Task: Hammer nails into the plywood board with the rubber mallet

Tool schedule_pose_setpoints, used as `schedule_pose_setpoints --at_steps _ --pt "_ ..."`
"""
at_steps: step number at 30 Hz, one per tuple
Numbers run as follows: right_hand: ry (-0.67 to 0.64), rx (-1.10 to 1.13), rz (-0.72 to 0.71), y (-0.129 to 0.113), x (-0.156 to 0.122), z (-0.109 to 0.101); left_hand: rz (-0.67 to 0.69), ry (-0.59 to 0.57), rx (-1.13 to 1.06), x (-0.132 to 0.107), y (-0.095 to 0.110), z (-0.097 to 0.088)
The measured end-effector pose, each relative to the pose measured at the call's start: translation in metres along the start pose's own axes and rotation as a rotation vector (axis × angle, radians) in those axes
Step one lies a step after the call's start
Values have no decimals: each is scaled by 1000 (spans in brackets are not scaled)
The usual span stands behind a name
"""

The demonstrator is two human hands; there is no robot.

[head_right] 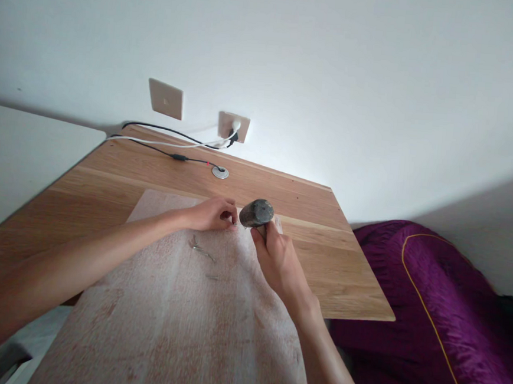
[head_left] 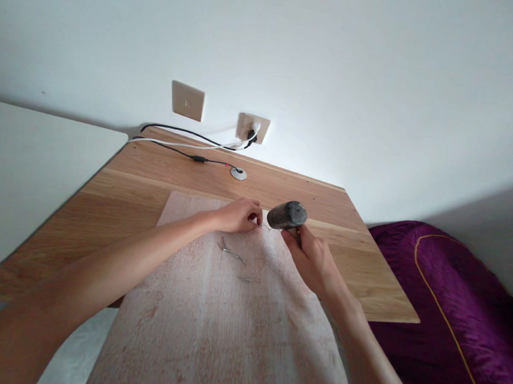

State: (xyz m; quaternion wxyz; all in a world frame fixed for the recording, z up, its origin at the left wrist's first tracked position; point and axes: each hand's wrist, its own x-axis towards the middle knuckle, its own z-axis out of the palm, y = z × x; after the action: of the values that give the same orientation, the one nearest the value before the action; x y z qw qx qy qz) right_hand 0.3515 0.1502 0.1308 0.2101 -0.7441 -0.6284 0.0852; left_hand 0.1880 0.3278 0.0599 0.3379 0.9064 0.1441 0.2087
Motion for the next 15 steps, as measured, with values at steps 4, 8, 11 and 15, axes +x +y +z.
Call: schedule_pose_setpoints --at_steps 4,8,11,15 --pt "8 -5 -1 -2 -1 -3 21 -20 -19 1 -1 1" --pt "0 30 -20 -4 0 3 52 -39 -11 1 0 0" --pt "-63 19 -53 -3 0 8 62 -21 17 0 2 -1" --pt "-48 3 -34 0 1 6 11 -24 20 0 3 -2"
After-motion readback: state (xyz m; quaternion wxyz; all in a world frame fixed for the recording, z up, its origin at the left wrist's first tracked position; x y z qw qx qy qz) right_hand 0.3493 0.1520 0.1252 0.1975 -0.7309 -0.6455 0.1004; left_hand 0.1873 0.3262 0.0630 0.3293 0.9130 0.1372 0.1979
